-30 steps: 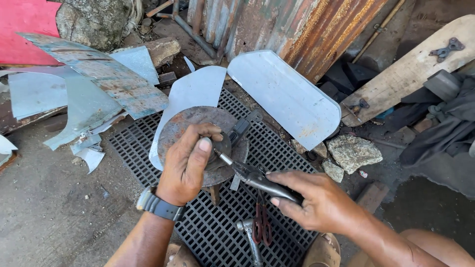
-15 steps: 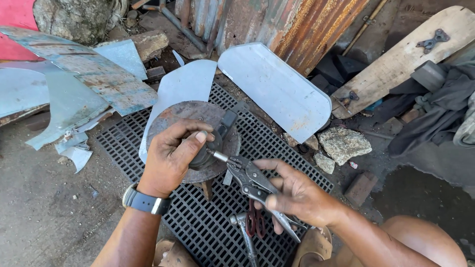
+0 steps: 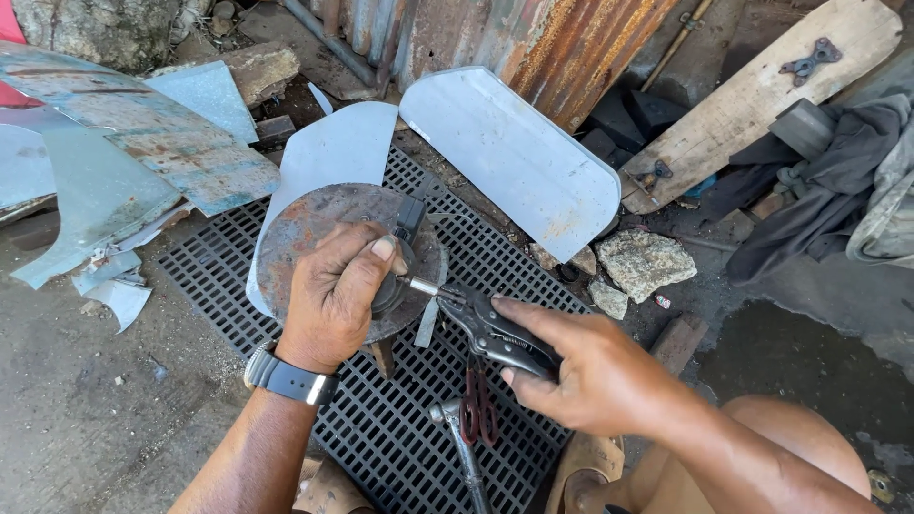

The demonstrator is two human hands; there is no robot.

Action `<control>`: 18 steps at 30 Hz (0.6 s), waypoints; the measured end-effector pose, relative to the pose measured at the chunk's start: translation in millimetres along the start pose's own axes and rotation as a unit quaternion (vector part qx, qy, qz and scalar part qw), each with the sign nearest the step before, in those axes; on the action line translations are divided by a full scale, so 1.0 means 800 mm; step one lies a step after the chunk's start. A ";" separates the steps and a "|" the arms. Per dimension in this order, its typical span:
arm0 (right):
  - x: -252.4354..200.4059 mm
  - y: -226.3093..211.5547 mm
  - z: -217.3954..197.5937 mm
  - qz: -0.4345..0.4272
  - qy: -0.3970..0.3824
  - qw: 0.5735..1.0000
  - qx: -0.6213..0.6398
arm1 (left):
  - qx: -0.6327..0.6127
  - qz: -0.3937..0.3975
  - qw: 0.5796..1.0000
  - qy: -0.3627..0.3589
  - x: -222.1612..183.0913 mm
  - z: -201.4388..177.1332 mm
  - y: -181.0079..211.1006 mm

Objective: Using locking pliers to disassemble or repair a component of a power tool.

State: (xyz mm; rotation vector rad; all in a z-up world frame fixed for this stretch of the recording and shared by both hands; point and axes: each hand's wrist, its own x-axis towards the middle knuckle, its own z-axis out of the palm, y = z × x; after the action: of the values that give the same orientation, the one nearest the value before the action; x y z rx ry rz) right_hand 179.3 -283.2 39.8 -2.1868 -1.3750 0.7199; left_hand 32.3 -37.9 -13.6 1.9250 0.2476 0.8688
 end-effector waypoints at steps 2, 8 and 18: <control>0.005 0.014 -0.004 -0.012 -0.061 0.985 0.162 | -0.009 0.009 1.000 -0.009 0.000 0.002 0.002; 0.041 0.088 0.013 -0.094 -0.269 0.802 0.526 | -0.110 0.054 0.992 -0.014 0.002 0.007 0.000; 0.036 0.049 -0.018 0.000 -0.250 0.964 0.094 | -0.042 0.030 0.995 -0.091 0.000 0.005 0.001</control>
State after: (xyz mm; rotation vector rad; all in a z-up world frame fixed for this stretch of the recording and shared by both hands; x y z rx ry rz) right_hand 225.2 -273.7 20.9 -1.9261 -1.4599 1.4142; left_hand 34.8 -41.1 -14.1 1.9266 0.0434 0.7263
